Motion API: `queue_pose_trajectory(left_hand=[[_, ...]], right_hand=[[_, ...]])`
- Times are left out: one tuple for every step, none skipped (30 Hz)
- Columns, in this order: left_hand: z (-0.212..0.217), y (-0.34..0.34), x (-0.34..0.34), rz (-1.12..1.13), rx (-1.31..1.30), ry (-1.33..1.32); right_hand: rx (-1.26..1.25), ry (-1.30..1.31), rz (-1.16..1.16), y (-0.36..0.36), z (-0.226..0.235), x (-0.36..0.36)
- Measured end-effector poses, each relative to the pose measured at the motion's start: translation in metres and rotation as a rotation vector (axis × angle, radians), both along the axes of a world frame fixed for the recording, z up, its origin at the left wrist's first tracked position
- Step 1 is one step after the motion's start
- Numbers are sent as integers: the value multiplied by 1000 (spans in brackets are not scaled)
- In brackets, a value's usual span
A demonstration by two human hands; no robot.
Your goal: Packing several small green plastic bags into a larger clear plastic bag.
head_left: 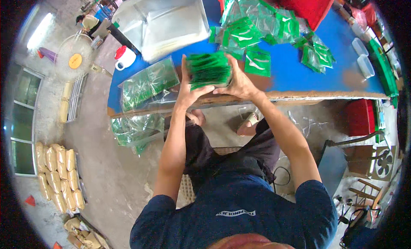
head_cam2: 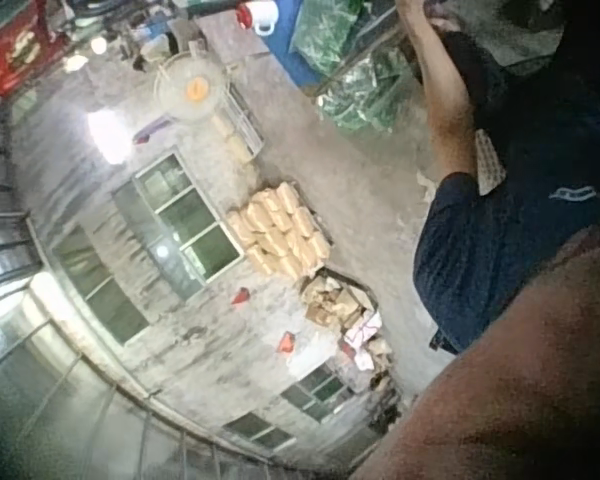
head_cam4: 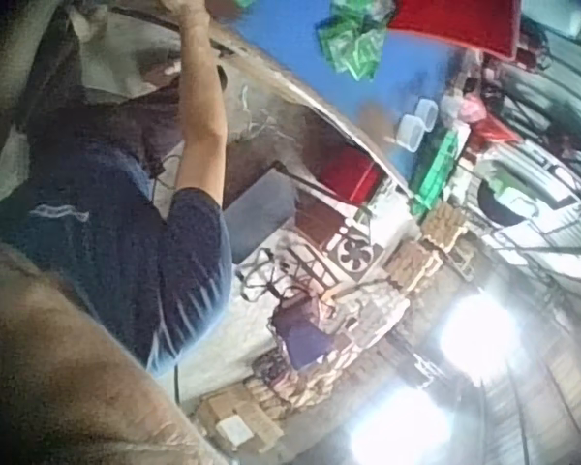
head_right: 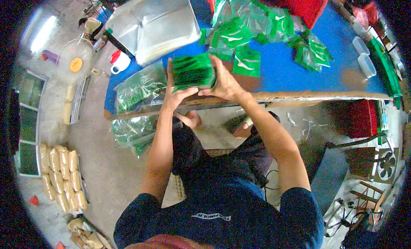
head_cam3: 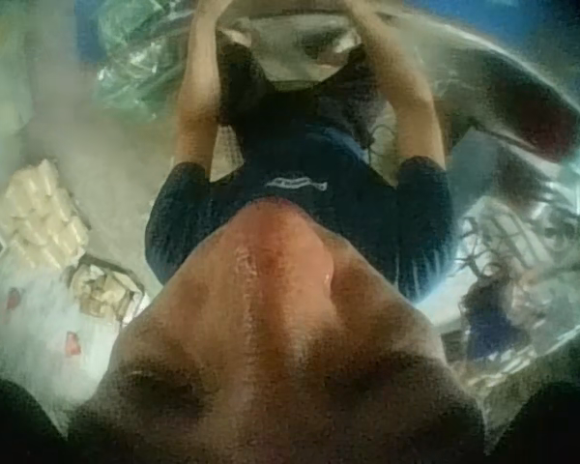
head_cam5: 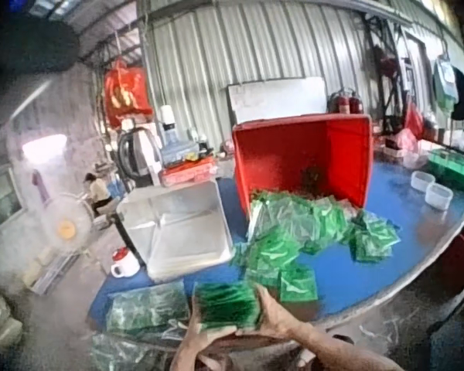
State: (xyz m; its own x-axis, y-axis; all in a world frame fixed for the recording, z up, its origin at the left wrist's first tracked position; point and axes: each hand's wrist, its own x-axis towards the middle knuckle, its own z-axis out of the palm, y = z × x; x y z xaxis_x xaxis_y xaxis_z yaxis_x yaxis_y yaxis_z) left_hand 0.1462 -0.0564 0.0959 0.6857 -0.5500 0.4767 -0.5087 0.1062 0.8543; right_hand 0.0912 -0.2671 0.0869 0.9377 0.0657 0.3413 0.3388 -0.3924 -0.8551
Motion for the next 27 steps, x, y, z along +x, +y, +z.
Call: queue_pose_trajectory(left_hand=[[1,-2,0,-120,-215,420],[5,-7,3,-236,-434,835],[-3,-6,12,-151,-74,415],[-10,3,15,-138,-69,410],[3,-6,11,-127,-130,361],[13,-7,6,-108,-188,309],[13,-10,7,-57,-183,350],[9,-10,10,-56,-180,341],[4,-10,13,-48,-82,329],[0,-9,16,-40,14,315],[-1,-7,12,61,-57,209],[-1,-7,13,56,-53,208],[-1,-8,14,21,-72,290],[-1,-9,14,-8,-94,370],[-3,-8,12,-8,-92,368],[-8,-6,10,-4,-101,350],[-6,-7,6,-4,-108,331],[-3,-8,5,-5,-114,313],[2,-10,9,-56,-196,280],[-1,-8,12,-55,-193,283],[-3,-5,17,-38,-24,288],[-7,-2,19,-20,146,291],[1,-2,8,57,189,177],[1,-3,8,56,187,175],[1,-4,9,69,190,94],[1,-2,6,88,195,17],[4,-3,2,79,207,91]], right_hand=[[-74,-83,-28,-5,-1,2],[-153,-171,-56,-9,-1,5],[-69,22,-7,-2,8,6],[-62,17,5,4,15,4],[-65,-55,-25,1,18,2],[-63,-129,-48,3,20,0],[-57,-132,-52,2,15,2],[-91,-85,-31,1,13,5],[-125,-38,-11,0,12,9],[-122,-46,-10,0,9,11],[-85,-41,12,3,11,8],[-48,-36,35,5,13,7],[-77,-84,31,3,9,11],[-75,-86,32,1,6,10],[-104,-126,24,-1,4,8],[-133,-165,16,-2,1,6],[-99,-12,17,1,1,4],[-96,-12,11,3,3,6],[-88,-18,16,4,5,11],[-81,-21,27,5,7,11],[-80,-38,15,3,6,12],[-78,-35,17,4,4,7],[-99,-19,20,5,2,4],[-121,-2,23,4,1,4],[-148,-14,31,1,0,9],[-147,-12,37,2,0,9],[-150,0,18,2,0,9]])
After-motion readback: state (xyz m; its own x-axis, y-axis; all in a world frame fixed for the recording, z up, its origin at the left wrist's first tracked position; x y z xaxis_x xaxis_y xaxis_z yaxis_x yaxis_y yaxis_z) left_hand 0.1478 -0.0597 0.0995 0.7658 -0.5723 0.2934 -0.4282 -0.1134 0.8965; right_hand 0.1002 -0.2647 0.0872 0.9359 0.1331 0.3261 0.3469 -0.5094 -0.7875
